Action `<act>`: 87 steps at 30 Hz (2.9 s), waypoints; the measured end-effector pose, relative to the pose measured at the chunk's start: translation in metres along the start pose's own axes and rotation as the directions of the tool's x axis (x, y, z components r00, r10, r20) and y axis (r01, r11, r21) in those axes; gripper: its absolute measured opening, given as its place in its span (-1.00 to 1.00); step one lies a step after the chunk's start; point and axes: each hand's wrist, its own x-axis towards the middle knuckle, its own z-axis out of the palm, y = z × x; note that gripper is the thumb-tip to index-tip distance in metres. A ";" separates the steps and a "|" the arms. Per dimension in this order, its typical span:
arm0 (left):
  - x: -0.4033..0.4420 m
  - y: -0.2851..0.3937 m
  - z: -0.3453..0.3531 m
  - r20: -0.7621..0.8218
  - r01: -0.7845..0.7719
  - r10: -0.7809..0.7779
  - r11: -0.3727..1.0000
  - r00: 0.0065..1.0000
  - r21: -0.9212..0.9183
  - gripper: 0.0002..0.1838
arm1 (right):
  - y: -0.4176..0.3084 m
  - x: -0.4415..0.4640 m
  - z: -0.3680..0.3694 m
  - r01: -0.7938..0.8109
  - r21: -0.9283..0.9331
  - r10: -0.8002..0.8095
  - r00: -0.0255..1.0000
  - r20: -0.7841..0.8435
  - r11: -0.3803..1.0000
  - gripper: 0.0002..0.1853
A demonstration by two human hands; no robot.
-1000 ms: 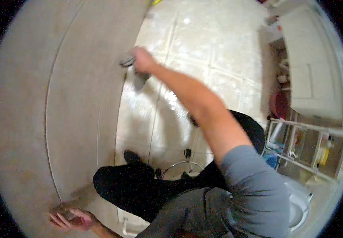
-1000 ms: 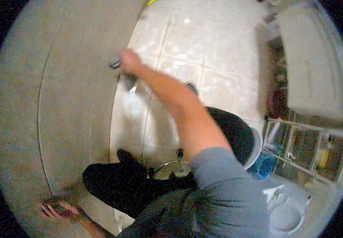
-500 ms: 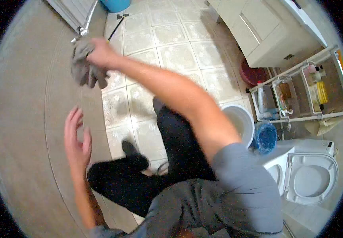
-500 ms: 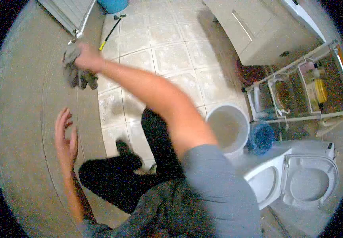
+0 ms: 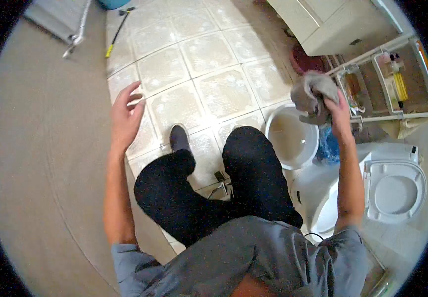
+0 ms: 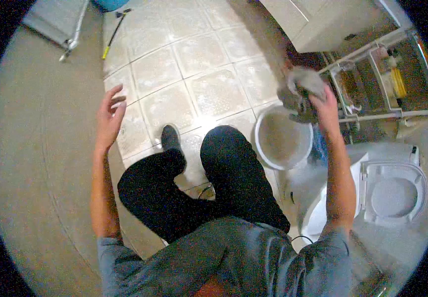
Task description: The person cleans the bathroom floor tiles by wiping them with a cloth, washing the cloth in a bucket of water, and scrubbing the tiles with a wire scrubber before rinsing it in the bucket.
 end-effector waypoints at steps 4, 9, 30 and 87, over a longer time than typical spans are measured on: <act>0.042 -0.066 0.036 0.169 0.134 -0.155 0.983 0.973 0.126 -0.50 | 0.155 -0.024 -0.029 -0.307 -0.035 0.300 0.944 -0.137 0.951 -0.52; 0.085 -0.126 0.108 0.468 0.113 -0.158 0.986 0.870 0.121 -0.51 | 0.273 -0.052 0.009 -0.288 -0.672 0.332 0.941 -0.066 0.683 -0.58; 0.101 0.023 0.260 0.928 -0.514 0.083 0.848 0.363 0.125 -0.49 | 0.226 -0.094 -0.016 -0.472 -0.426 0.298 0.860 -0.414 0.772 -0.44; -0.012 -0.064 0.654 0.979 0.966 -0.148 0.239 0.137 -0.099 -0.48 | 0.265 -0.021 0.088 -0.234 0.088 0.238 0.760 -0.605 0.968 -0.65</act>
